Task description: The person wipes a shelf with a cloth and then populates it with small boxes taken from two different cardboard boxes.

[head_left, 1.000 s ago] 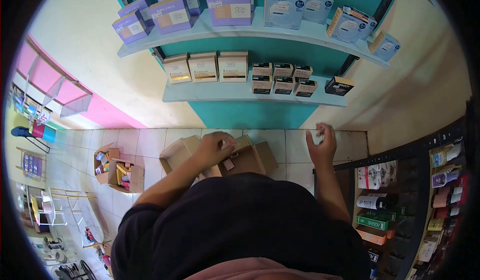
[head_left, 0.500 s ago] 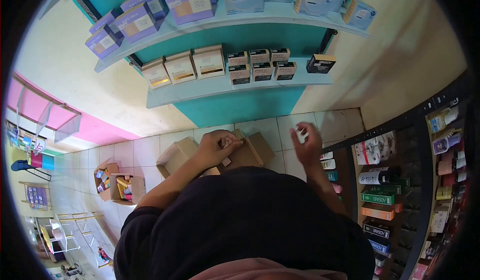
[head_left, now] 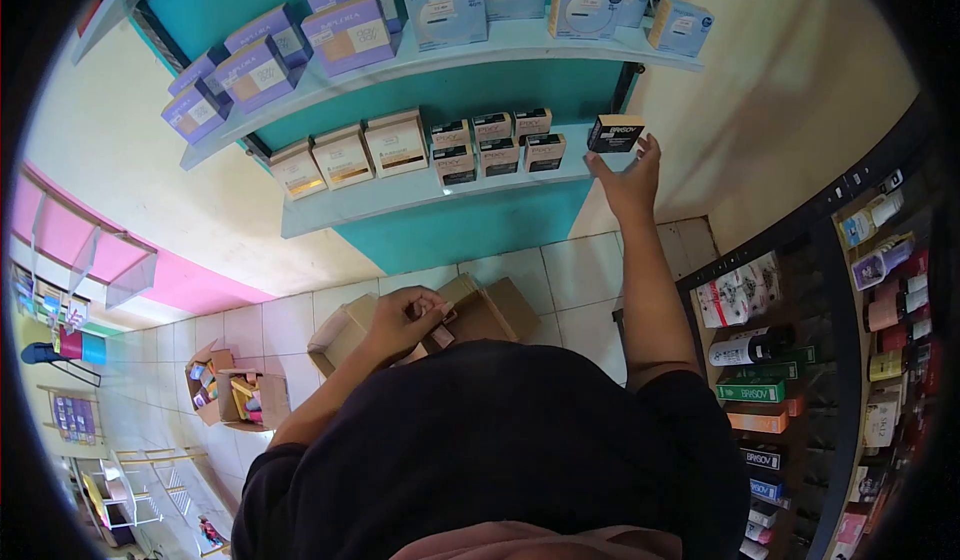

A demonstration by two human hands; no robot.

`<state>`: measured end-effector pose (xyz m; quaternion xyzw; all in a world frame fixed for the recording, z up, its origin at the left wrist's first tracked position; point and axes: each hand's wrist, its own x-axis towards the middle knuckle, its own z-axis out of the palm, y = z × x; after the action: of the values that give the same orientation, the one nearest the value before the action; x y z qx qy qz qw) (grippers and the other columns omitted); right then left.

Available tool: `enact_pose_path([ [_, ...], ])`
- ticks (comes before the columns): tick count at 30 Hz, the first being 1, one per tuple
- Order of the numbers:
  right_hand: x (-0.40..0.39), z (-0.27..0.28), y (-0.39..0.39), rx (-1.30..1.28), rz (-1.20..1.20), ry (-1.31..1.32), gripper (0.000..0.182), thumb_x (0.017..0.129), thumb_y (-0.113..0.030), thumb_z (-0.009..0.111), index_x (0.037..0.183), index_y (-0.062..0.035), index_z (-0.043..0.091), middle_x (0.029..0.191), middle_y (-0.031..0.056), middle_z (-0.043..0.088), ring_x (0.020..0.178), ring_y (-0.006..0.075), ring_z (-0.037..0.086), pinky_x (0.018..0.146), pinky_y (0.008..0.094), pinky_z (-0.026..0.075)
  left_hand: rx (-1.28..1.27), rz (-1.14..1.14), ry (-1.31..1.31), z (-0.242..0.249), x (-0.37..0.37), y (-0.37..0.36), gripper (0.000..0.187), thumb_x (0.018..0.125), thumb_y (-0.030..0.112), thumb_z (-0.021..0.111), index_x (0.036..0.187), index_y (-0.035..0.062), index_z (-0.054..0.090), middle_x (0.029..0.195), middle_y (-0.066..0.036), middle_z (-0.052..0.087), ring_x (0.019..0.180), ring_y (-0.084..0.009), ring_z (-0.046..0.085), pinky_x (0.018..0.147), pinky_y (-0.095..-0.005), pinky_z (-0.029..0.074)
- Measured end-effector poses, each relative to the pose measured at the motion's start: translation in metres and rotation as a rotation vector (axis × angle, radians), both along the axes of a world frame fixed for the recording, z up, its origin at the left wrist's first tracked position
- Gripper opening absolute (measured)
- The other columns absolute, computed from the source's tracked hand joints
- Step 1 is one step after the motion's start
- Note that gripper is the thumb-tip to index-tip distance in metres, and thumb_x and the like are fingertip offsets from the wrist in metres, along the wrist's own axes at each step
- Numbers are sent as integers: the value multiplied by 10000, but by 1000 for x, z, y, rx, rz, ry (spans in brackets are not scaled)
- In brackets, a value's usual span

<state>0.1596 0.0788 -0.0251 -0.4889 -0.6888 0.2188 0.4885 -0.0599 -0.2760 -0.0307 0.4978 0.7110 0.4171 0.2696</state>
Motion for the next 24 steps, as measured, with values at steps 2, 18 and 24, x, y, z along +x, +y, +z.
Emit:
enact_pose_path([
  [2,-5,4,4,-17,-46,-14,1132,655,-418,895,1460,89,282,1407,269,462,1311,394,480,1102,503,359,-57,25,-142,-7,-5,-7,146,878,171,770,944,43,744,681,48,609,578,-13,413,522,-216,336],
  [18,-20,9,-6,-76,-194,-194,1086,658,-474,878,1444,57,349,1332,227,568,1258,380,531,1053,622,312,-117,52,-138,1,-10,-11,164,881,202,760,941,50,750,672,53,609,560,-25,443,522,-224,368],
  [24,-14,-5,-5,59,-211,-146,1046,676,-419,869,1449,42,335,1290,218,576,1260,375,519,1070,587,308,-79,33,-81,8,-15,3,182,864,179,761,992,53,729,702,34,611,574,-36,455,529,-235,388],
])
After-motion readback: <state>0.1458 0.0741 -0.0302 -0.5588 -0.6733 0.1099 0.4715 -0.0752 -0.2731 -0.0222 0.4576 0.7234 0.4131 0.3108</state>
